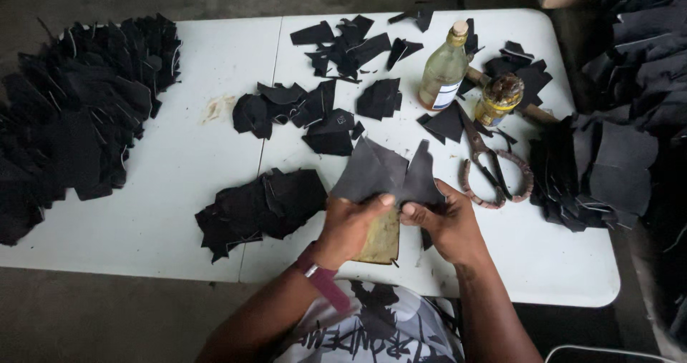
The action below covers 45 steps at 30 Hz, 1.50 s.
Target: The person repeatedly picks up black fabric pieces, places them on a wooden block, and cuts them with shears. They handle the pieces one at a time, occasionally adjusting the pile and the shears on the table. The workspace includes a bottle and a jar alongside the fabric.
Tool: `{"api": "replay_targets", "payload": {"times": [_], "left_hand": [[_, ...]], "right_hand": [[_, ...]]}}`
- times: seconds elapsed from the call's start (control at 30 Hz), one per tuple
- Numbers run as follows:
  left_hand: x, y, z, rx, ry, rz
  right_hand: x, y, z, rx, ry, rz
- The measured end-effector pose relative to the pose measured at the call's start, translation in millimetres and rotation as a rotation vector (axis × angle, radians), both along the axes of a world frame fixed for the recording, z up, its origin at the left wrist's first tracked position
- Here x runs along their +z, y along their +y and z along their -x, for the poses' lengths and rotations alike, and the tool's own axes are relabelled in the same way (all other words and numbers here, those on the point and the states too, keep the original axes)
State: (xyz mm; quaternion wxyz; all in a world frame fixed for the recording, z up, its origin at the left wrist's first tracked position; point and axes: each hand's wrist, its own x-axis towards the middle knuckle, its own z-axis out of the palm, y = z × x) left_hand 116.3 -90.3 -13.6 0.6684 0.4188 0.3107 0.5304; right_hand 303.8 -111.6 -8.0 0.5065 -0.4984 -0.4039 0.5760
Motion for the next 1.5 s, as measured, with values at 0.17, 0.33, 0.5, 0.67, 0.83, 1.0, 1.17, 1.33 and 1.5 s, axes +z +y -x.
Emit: {"api": "replay_targets", "payload": {"times": [0.17,0.33,0.5,0.67,0.83,1.0,1.17,1.33,1.5], "left_hand": [[13,0,-7,0.038,-0.003,-0.049],[14,6,-3,-0.044,-0.186,0.060],[16,15,8,-0.107,0.034,0.075],[18,10,8,-0.080,0.025,0.138],[15,6,0,0.000,-0.001,0.009],[16,4,-4,0.024,-0.017,-0.036],[14,6,-6,0.025,0.009,-0.059],[1,3,-15,0.083,0.254,-0.027],[18,-4,2,0.001,0.508,-0.447]], "right_hand": [[0,-7,4,0.001,-0.010,-0.065],[-6,-9,2,0.048,-0.063,-0.118],[-12,-5,2,0.045,0.150,-0.036],[-16,-1,5,0.031,0.363,0.006],[-17,1,4,-0.021,0.391,0.036],[-13,1,5,-0.043,0.317,0.043],[-12,1,4,-0.056,0.318,-0.001],[-22,2,6,-0.077,0.168,-0.122],[-19,-1,-9,-0.017,0.155,-0.137]]}}
